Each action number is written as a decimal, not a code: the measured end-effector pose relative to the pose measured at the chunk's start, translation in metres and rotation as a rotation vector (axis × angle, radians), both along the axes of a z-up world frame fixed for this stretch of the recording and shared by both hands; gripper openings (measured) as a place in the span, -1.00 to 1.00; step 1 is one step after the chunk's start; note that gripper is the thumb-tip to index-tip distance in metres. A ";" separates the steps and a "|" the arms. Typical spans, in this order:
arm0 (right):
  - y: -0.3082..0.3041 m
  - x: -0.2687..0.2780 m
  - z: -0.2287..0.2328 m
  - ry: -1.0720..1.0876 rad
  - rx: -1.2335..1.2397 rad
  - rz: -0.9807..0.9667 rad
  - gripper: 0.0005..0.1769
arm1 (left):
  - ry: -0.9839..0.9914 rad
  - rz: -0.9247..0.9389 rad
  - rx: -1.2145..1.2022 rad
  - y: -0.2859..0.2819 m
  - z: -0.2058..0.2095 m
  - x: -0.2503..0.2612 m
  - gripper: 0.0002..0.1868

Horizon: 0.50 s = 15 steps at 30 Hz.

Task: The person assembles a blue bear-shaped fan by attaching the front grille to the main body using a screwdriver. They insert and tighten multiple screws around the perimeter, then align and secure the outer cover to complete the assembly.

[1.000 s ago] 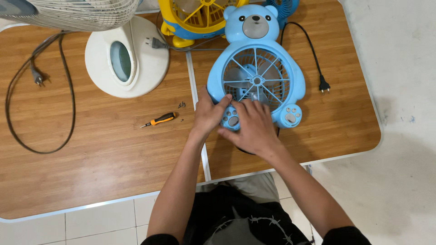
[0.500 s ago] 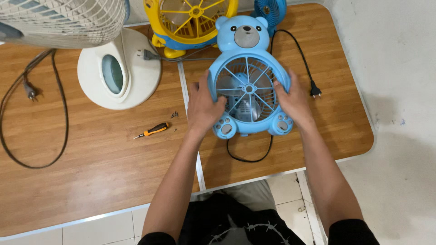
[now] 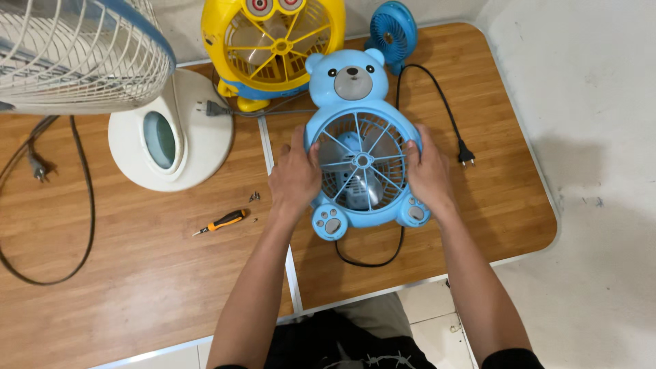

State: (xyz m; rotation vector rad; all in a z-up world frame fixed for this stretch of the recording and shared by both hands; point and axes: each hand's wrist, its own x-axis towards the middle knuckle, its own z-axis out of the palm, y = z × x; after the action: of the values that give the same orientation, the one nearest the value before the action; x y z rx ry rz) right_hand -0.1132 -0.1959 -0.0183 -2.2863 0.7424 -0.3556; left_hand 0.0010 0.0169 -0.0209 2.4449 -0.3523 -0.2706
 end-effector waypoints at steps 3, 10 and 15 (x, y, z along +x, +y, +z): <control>-0.003 -0.005 -0.009 -0.046 -0.030 0.011 -0.55 | 0.002 -0.002 -0.001 0.000 0.004 -0.005 -0.43; -0.004 -0.018 -0.023 -0.185 -0.100 0.121 -0.51 | -0.033 -0.032 0.077 0.007 0.011 -0.016 -0.49; 0.000 -0.008 -0.008 -0.009 -0.003 0.041 -0.56 | -0.043 -0.019 0.110 0.003 0.015 -0.015 -0.55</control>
State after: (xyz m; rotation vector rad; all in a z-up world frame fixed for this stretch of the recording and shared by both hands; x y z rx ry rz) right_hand -0.1214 -0.1956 -0.0268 -2.2975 0.6896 -0.3479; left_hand -0.0139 0.0201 -0.0058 2.5597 -0.3893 -0.2522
